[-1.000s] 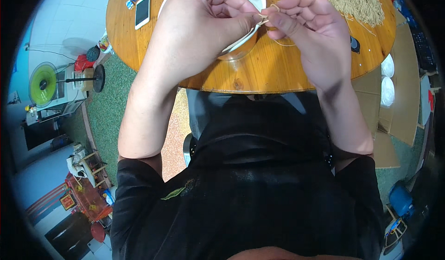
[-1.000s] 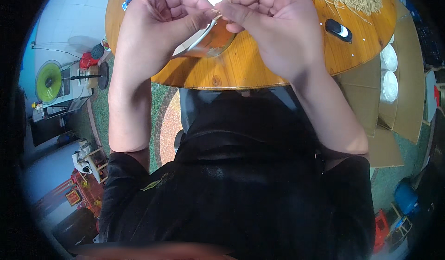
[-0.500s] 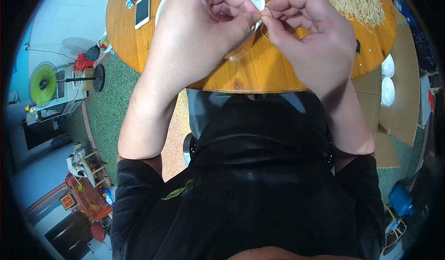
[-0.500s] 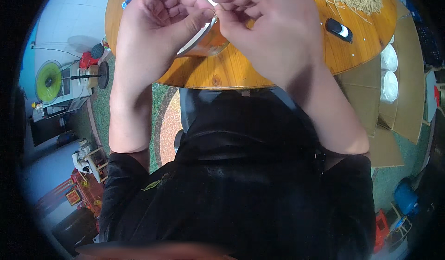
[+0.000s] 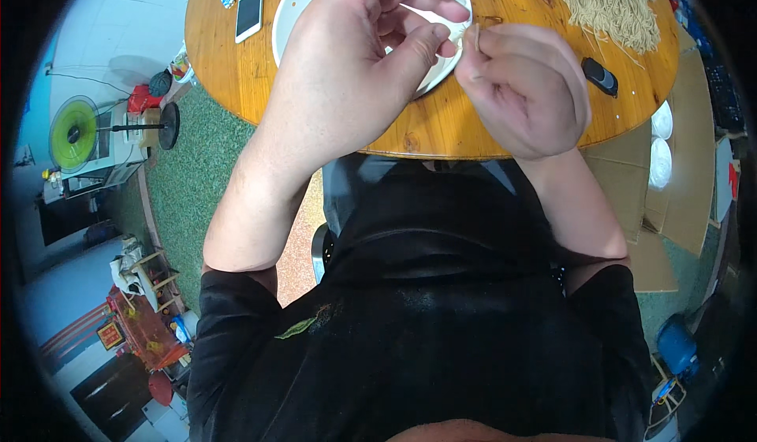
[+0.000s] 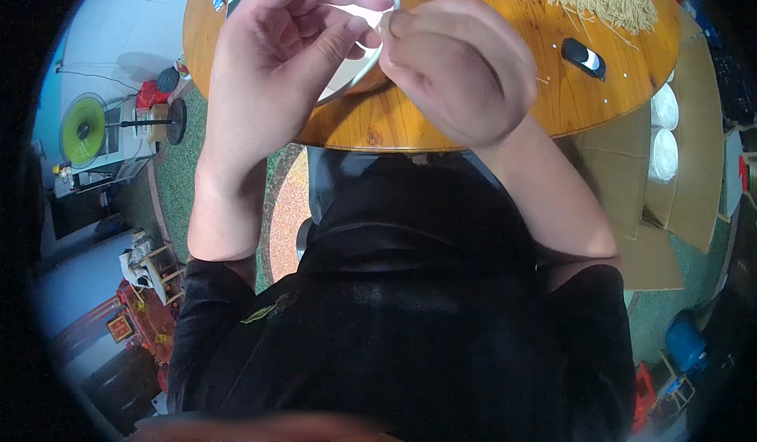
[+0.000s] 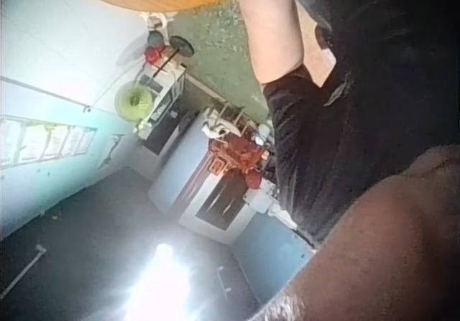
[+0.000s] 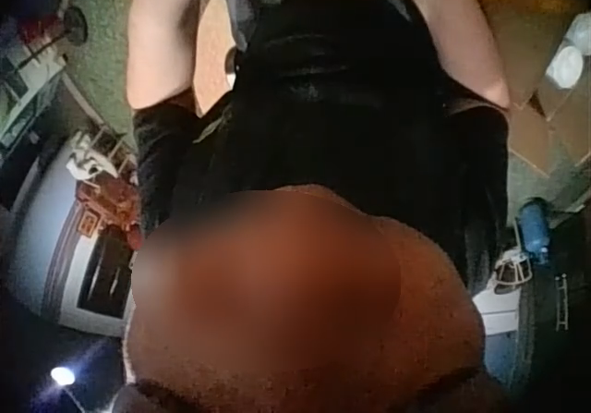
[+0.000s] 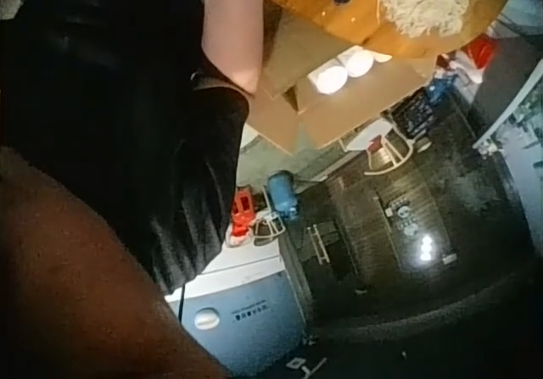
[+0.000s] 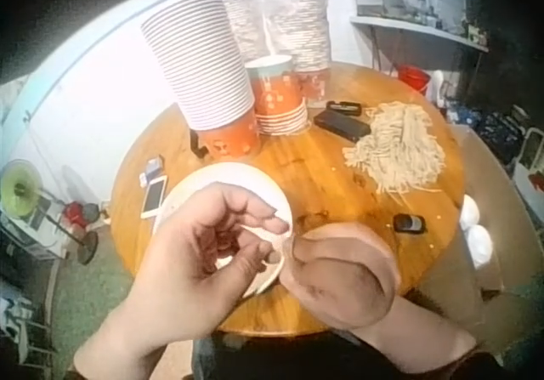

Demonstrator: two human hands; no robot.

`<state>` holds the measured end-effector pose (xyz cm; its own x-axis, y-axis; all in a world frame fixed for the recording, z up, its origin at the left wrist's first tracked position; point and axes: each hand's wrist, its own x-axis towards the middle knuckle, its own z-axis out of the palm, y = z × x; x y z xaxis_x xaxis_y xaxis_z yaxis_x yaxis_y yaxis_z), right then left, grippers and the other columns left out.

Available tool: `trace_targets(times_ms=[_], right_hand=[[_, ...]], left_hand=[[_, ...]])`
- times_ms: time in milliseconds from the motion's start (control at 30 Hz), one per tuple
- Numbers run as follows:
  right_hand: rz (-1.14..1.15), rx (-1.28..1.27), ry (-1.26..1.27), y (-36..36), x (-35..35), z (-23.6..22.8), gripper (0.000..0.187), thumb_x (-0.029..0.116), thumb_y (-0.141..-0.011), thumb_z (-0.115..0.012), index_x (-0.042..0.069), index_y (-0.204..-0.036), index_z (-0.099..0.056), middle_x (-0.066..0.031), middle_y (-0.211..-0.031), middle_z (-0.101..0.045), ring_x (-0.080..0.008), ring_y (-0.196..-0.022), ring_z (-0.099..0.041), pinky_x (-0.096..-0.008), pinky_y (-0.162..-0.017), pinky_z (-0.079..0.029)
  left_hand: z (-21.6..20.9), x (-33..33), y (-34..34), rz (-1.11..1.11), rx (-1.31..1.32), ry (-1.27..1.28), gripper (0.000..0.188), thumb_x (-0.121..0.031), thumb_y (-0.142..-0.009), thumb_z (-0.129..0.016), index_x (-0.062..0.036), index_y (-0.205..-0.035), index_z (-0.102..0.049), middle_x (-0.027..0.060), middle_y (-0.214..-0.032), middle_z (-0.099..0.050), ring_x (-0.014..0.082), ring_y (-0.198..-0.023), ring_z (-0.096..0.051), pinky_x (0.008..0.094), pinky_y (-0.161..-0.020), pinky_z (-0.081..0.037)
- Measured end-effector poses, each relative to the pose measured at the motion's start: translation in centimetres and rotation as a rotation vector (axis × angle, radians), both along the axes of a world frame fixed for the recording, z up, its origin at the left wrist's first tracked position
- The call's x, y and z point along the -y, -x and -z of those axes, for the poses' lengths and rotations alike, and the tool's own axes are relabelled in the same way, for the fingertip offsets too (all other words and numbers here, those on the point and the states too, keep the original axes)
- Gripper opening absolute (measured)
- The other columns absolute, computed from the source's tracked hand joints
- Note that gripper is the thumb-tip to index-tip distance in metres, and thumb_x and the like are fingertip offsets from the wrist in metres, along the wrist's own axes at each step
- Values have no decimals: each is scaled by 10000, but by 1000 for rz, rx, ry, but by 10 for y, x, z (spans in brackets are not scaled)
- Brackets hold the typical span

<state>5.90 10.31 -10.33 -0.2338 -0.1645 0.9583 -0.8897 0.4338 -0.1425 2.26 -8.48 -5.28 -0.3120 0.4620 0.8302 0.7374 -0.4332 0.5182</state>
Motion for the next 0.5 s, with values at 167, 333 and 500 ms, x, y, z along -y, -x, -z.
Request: trace_targets(times_ms=[167, 333, 500], right_hand=[[-38, -147, 42, 6, -5, 15, 304, -16, -762, -924, 39, -1022, -774, -106, -1034, -787, -243, -930, -758, -304, -760, -638], [-88, -185, 25, 9, -4, 12, 311, -39, -768, -916, 6, -1036, -764, -135, -1047, -793, -254, -936, -763, -306, -776, -650], [-50, -115, 3, -3, -3, 3, 380, -99, -739, -950, 72, -887, -645, -116, -981, -785, -259, -881, -781, -331, -726, -658]], left_hand=[[-53, 2, -56, -508, 802, 534, 320, 121, -1001, -650, -7, -1289, -601, 41, -1118, -710, 87, -977, -690, 243, -881, -556], [-16, 13, -20, -36, 35, 158, 309, 102, -1007, -681, -4, -1288, -606, 37, -1098, -715, 92, -957, -694, 247, -874, -561], [-3, 20, -3, -2, 52, 206, 303, 54, -1014, -724, -8, -1289, -613, 30, -1057, -719, 87, -944, -689, 243, -872, -564]])
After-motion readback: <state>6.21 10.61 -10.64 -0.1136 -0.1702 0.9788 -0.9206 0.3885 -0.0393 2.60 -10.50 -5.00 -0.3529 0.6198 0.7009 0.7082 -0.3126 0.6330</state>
